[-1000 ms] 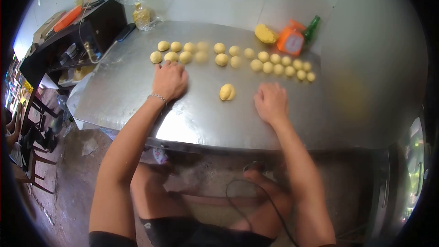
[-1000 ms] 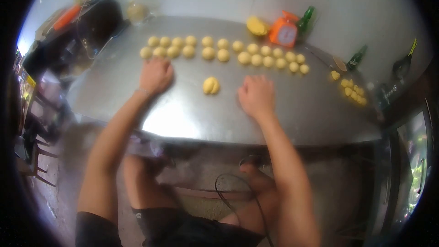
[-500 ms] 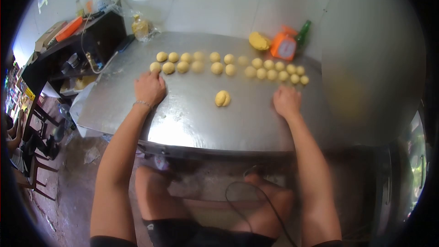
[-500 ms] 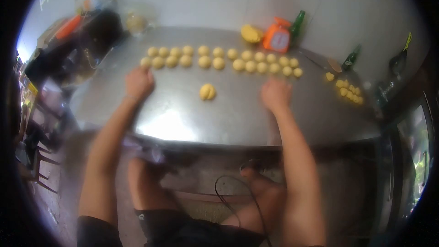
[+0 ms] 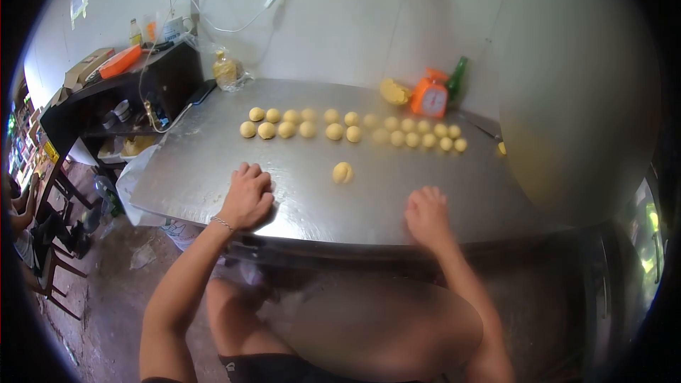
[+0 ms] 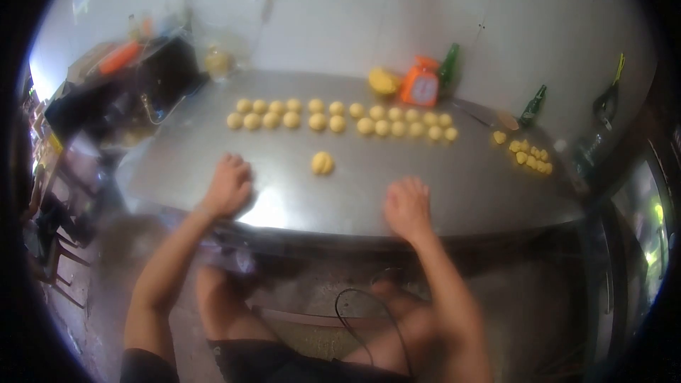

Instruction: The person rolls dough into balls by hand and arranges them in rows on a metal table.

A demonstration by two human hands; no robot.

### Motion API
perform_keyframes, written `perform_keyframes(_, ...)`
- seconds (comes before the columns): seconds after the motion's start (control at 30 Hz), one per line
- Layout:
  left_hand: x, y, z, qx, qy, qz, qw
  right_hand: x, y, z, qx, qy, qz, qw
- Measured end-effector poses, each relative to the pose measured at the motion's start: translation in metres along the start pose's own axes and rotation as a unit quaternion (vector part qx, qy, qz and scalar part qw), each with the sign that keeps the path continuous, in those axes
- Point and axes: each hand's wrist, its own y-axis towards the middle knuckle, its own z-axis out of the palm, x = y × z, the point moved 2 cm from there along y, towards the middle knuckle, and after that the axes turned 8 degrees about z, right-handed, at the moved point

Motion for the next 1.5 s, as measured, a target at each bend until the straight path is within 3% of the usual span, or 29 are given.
perform_keyframes(0.2,-0.014,0.044,0.032,0.005,-0.011,-0.011,1.000,0.042,0.029,0.024,-0.016,0.019,-0.011,1.000)
perform_keyframes(0.5,0.016,0.098,0.060,0.009,0.059,-0.128,0.990,0.021,0.098,0.058,-0.058,-0.049,0.039,0.996)
perform_keyframes(0.83,0.057,0.072,0.049,0.006,0.133,-0.196,0.972,-0.022,0.092,0.031,-0.004,-0.178,0.139,0.974)
perform_keyframes(1.03,0.061,0.015,0.012,0.028,0.164,-0.169,0.971,-0.047,0.037,-0.005,0.024,-0.111,0.113,0.987)
perform_keyframes(1.17,0.047,-0.014,0.004,0.014,0.086,-0.079,0.993,-0.037,0.000,-0.014,-0.007,-0.034,0.046,0.998)
perform_keyframes(1.33,-0.023,0.002,0.004,0.057,0.049,0.006,0.997,0.010,-0.007,0.002,-0.030,-0.008,-0.029,0.999)
perform_keyframes(1.47,-0.043,0.032,0.027,0.034,0.042,0.043,0.998,0.044,0.008,0.019,-0.018,0.020,-0.053,0.998)
perform_keyframes(1.5,-0.044,0.040,0.033,-0.009,0.037,0.052,0.998,0.048,0.013,0.024,-0.026,0.017,-0.063,0.998)
